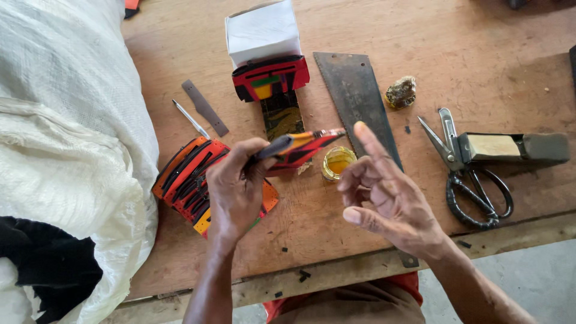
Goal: The person applies a yellow substance from a small jar to the edges of colorful patterned leather pouches using a finger. They handle each pouch one at a time, rubbing the substance along the seams and edges, then place the treated pouches into a white box.
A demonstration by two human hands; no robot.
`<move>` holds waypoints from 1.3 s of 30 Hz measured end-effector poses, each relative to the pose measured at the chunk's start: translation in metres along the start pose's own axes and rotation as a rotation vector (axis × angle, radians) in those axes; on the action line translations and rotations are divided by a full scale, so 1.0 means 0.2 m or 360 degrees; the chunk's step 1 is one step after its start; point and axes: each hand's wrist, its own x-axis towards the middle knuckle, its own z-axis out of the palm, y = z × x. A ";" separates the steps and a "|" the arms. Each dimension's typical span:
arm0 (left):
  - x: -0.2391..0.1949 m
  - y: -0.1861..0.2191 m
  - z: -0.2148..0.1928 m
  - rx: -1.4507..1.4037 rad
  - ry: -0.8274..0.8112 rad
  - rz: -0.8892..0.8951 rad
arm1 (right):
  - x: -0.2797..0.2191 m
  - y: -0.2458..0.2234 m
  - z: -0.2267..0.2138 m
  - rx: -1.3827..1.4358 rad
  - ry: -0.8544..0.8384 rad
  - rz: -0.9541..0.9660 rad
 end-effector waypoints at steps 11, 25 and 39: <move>-0.12 -0.04 0.07 0.0347 0.0224 0.0612 | -0.01 0.08 0.00 0.1043 -0.0126 0.0171; -0.19 -0.17 0.04 -0.0170 0.0528 -0.0078 | 0.03 -0.07 -0.20 0.0170 -0.0079 -0.0224; -0.31 -0.10 0.00 -0.1776 0.0323 -0.0693 | 0.44 -0.06 -0.07 -0.2381 -0.0918 0.0490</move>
